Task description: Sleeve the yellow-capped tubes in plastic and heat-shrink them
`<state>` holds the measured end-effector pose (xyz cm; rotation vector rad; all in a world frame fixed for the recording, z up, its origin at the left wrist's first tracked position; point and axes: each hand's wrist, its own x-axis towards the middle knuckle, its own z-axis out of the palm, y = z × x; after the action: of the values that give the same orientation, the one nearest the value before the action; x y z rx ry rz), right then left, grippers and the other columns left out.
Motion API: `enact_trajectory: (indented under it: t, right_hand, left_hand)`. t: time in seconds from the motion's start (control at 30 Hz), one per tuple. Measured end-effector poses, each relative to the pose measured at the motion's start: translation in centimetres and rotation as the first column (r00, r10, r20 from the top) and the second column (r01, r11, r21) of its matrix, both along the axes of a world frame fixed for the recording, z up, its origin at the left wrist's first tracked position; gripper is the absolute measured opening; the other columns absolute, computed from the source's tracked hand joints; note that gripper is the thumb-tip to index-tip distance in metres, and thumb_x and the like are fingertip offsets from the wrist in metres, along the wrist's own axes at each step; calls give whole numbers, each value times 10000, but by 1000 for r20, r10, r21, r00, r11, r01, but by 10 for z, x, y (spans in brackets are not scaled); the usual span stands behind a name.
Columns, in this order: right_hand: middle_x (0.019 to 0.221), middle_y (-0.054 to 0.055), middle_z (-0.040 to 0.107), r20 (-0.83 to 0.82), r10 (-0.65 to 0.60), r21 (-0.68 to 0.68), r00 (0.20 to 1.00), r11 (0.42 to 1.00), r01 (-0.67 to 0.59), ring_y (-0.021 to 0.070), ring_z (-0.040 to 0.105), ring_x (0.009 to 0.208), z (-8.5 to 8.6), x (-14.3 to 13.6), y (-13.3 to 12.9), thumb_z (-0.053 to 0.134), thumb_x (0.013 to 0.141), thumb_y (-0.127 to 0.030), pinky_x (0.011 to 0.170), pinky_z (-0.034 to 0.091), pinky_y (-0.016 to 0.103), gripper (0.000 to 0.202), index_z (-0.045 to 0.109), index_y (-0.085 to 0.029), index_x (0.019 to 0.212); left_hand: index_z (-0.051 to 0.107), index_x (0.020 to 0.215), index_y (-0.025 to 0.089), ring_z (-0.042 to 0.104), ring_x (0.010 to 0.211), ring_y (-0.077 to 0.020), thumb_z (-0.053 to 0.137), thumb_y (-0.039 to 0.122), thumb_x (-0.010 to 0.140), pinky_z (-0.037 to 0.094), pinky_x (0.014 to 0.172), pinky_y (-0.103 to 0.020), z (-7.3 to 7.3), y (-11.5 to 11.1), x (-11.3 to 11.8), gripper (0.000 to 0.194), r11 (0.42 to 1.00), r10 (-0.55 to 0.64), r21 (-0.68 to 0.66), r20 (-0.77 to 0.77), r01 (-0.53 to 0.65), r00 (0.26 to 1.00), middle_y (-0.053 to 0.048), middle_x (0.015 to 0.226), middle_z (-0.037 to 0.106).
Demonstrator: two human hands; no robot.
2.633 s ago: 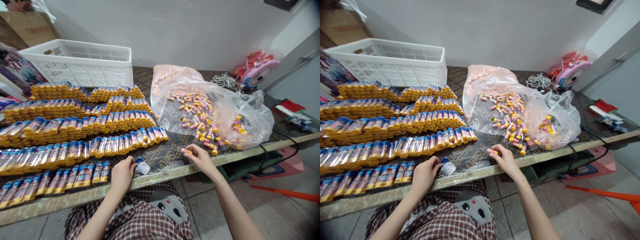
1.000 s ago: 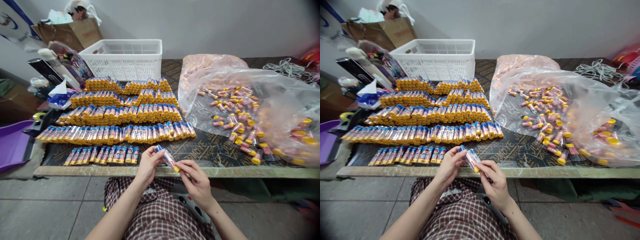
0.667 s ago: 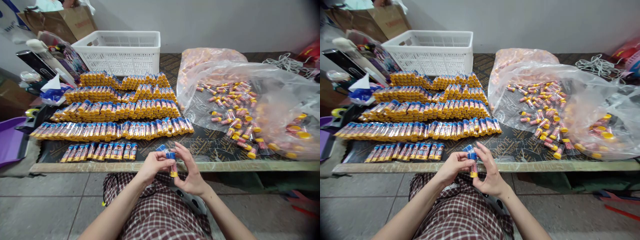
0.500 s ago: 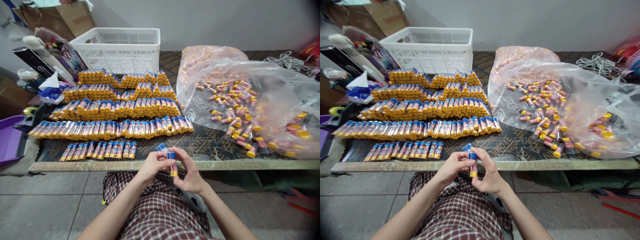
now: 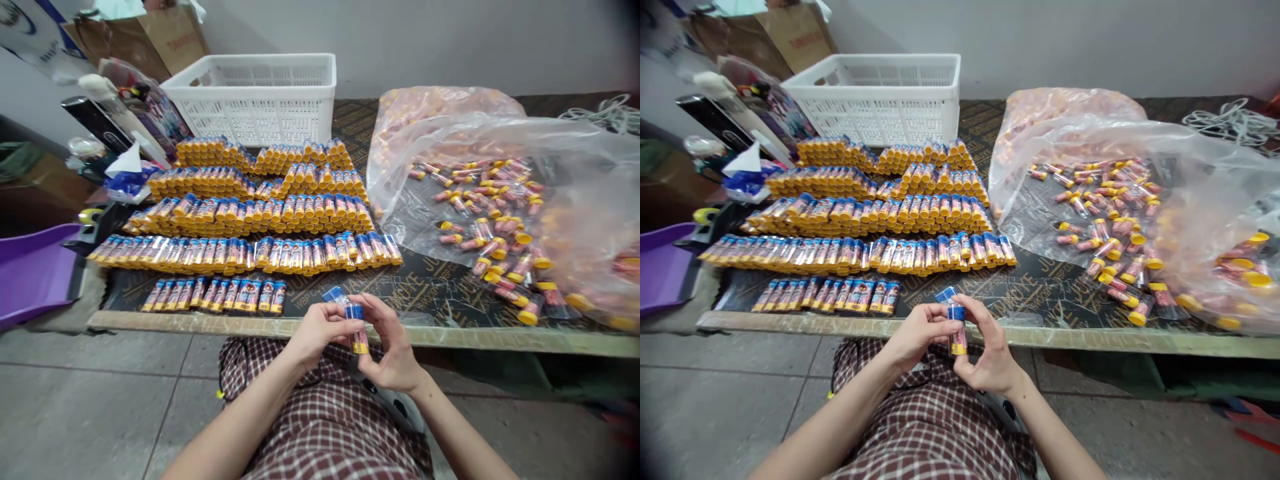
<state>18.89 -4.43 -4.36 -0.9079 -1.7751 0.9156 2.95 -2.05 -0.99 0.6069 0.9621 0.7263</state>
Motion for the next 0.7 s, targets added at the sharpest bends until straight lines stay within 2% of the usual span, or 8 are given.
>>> enact_trajectory:
  t: [0.23, 0.3, 0.37, 0.4, 0.47, 0.57, 0.63, 0.7]
  right_hand:
    - [1426, 115, 353, -13, 40, -22, 999, 999, -40, 282, 423, 1260, 0, -10, 3, 531, 674, -45, 1030, 393, 475, 852, 193, -253, 1428]
    - [1495, 103, 225, 32, 58, -10, 998, 998, -58, 293, 388, 1285, 5, -10, 6, 561, 719, -98, 1034, 373, 509, 850, 144, -284, 1435]
    - [1526, 78, 127, 72, 22, 17, 997, 1000, -23, 304, 366, 1298, 10, -5, 10, 599, 745, -164, 1041, 349, 539, 856, 117, -313, 1436]
    - [1527, 70, 123, 76, -15, 27, 997, 1000, 13, 305, 368, 1295, 12, -1, 12, 610, 754, -191, 1044, 342, 546, 853, 115, -322, 1435]
    - [1511, 68, 180, 54, -98, 21, 994, 995, 97, 297, 403, 1268, 11, 10, 16, 612, 772, -221, 1044, 345, 543, 829, 127, -331, 1435]
    - [1472, 78, 274, 34, -199, -24, 979, 980, 200, 289, 451, 1223, 5, 24, 22, 619, 781, -242, 1039, 357, 529, 782, 190, -324, 1429]
    - [1452, 86, 304, 63, -242, -33, 968, 969, 245, 287, 453, 1218, 3, 30, 22, 631, 776, -247, 1035, 360, 517, 765, 229, -305, 1424]
    - [1443, 91, 314, 113, -270, -11, 956, 962, 273, 279, 450, 1220, 6, 36, 20, 629, 780, -253, 1023, 375, 498, 748, 246, -291, 1421]
  left_hand:
    - [637, 705, 113, 579, 557, -102, 819, 377, 482, 444, 572, -231, 0, 0, -5, 391, 999, 53, 6, -19, -53, 998, -22, 646, 648]
    - [617, 703, 124, 574, 543, -109, 804, 395, 502, 433, 558, -237, 2, 4, -19, 386, 995, 78, 68, -118, -70, 990, -31, 641, 654]
    - [600, 702, 136, 569, 544, -120, 801, 405, 497, 416, 545, -238, 4, 11, -42, 394, 977, 156, 193, -338, -94, 928, -34, 630, 650]
    - [598, 708, 141, 566, 550, -127, 801, 414, 491, 408, 543, -239, 5, 15, -57, 403, 959, 216, 268, -477, -93, 852, -30, 622, 642]
    - [614, 751, 148, 563, 570, -141, 782, 456, 501, 399, 555, -246, 4, 23, -88, 431, 920, 332, 392, -726, -34, 602, -15, 611, 621]
    - [624, 789, 157, 574, 605, -170, 722, 535, 552, 376, 567, -252, 1, 32, -125, 456, 907, 359, 398, -901, 135, 246, -12, 606, 610]
    - [626, 805, 158, 588, 633, -189, 682, 555, 592, 361, 568, -254, 0, 35, -138, 454, 908, 322, 342, -939, 241, 117, -25, 621, 621]
    - [629, 841, 158, 599, 645, -202, 640, 569, 629, 359, 568, -255, 2, 34, -142, 463, 907, 280, 284, -958, 312, 58, -35, 630, 633]
